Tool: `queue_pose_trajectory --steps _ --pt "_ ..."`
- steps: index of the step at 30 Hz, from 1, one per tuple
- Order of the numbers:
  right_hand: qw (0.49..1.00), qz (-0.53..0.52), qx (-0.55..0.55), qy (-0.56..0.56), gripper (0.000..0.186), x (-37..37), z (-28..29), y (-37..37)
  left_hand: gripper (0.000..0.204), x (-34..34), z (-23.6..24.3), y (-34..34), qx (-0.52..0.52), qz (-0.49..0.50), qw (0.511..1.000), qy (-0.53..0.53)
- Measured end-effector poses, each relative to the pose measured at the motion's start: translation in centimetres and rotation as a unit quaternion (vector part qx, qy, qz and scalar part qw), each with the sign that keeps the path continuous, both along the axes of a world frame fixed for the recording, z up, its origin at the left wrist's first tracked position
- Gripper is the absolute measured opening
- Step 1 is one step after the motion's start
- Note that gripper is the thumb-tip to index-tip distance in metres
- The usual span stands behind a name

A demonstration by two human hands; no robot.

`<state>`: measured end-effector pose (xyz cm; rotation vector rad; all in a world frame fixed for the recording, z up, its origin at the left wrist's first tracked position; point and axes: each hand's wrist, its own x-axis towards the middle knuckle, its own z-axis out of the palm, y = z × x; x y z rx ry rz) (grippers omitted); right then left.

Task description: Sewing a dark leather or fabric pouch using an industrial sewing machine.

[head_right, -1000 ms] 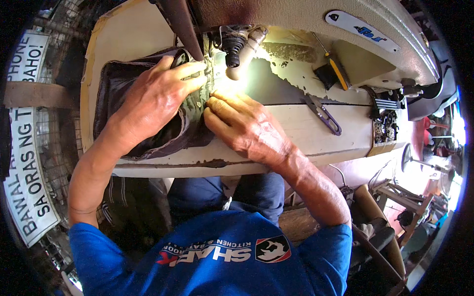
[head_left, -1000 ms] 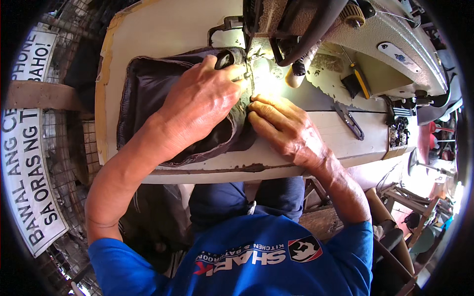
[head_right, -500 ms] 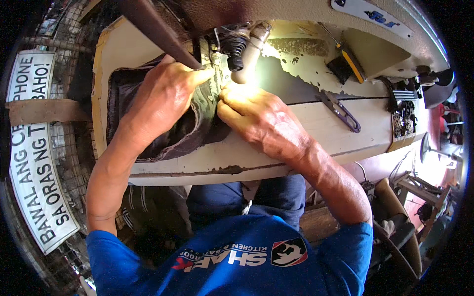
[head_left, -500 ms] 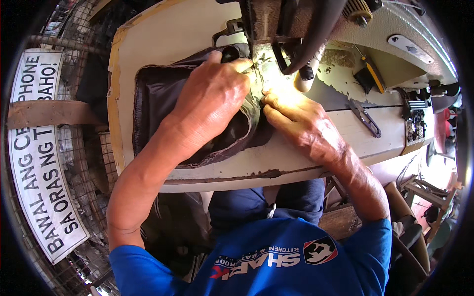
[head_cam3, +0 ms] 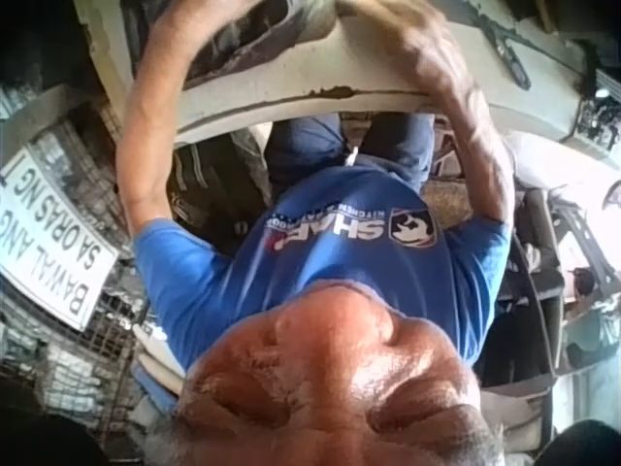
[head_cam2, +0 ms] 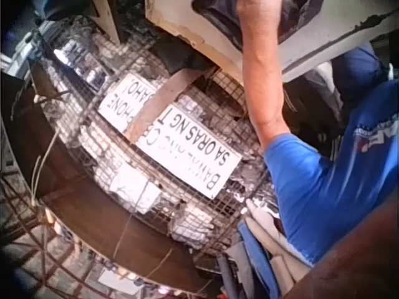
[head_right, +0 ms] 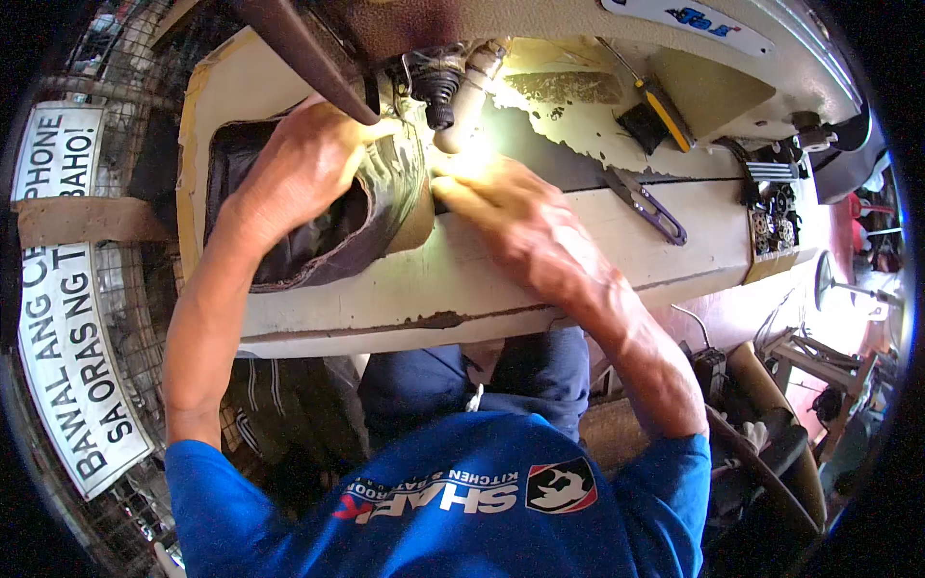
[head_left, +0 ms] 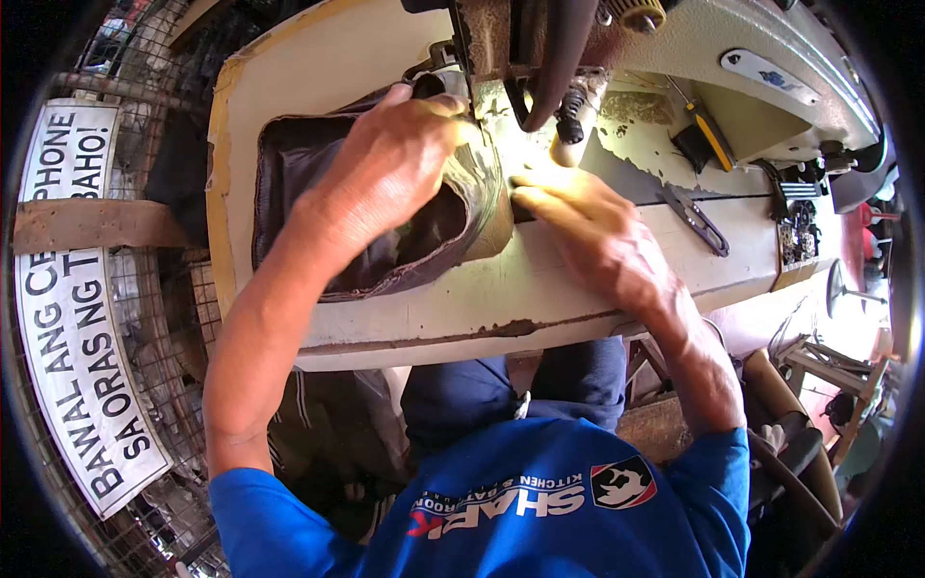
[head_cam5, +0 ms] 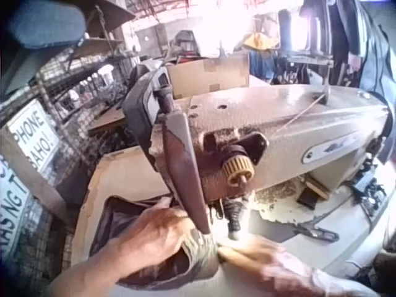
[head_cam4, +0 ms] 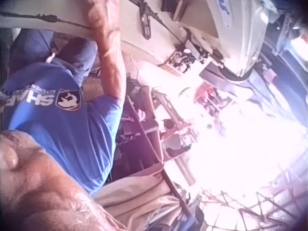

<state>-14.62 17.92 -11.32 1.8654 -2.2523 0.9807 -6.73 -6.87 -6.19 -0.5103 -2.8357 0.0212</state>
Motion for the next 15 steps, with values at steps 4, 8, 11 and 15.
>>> queue_pose_trajectory --steps 4,8,11,15 --pt "0.985 -0.139 -0.045 -0.088 0.027 2.8 0.8 5.3 0.023 1.8 3.3 0.1 0.079 0.06 0.98 -0.175" --pt "0.982 -0.16 -0.065 -0.078 0.024 4.5 0.2 7.8 0.047 5.0 6.3 1.6 0.085 -0.027 0.987 -0.131" --pt "0.986 -0.135 -0.07 -0.07 0.025 5.4 0.2 6.8 0.063 5.1 6.1 2.0 0.067 -0.082 0.974 -0.2" --pt "0.998 -0.042 -0.048 -0.007 0.037 6.5 0.3 3.1 0.067 3.8 4.1 1.5 0.043 -0.096 0.969 -0.223"
